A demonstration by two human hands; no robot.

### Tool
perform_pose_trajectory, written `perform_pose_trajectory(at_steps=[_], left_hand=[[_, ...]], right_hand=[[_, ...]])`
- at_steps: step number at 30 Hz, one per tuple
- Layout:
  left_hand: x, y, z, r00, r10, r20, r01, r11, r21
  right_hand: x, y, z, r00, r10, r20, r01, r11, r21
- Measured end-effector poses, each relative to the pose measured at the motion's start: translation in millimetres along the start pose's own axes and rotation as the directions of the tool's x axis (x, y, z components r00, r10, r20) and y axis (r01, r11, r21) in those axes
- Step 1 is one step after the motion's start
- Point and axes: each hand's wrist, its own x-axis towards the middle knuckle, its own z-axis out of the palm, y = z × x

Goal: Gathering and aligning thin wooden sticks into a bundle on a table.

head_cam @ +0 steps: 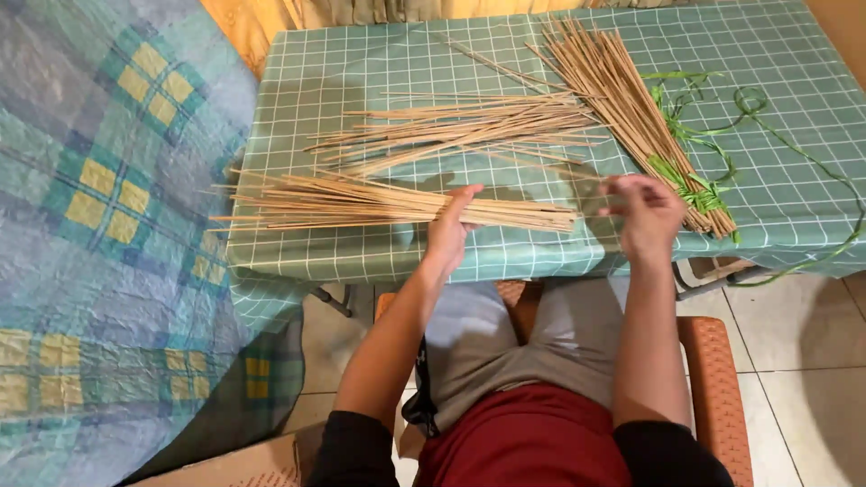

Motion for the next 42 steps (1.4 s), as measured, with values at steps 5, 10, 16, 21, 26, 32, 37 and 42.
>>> perform_pose_trajectory(at_steps=[5,10,16,21,26,32,37,42], left_hand=[[-1,8,2,0.997,-0.056,-0.056,0.060,0.996,0.067],[-5,17,7,0.983,-0.153,-0.098,0.164,0.980,0.115],[-5,17,11,0.976,-0.148,-0.159,0.171,0.974,0.147],[-11,26,16,0.958,-0.201,-0.202,0.229,0.966,0.123],[-12,17,12,0.983,-0.092,-0.158,0.116,0.982,0.149],[-12,13,7,0.989,-0.016,-0.150,0.033,0.993,0.114],[-40,41,25,0.986,-0.058,-0.157,0.079,0.988,0.132],[-16,15,10,0.994,-0.026,-0.103,0.038,0.993,0.114]], right_hand=[[18,-6,-8,0.957,-0.050,-0.285,0.131,0.953,0.274],[18,-19,-13,0.861,-0.014,-0.508,0.145,0.964,0.221],[22,-4,-19,0.824,-0.071,-0.562,0.172,0.977,0.129],[9,-26,3,0.844,0.093,-0.528,0.084,0.950,0.301],[9,5,11,0.894,0.087,-0.439,0.071,0.941,0.332],[3,39,22,0.923,0.031,-0.384,0.091,0.952,0.294],[-5,30,33,0.927,0.049,-0.371,0.076,0.946,0.314],[-8,30,35,0.936,0.068,-0.345,0.061,0.935,0.349]])
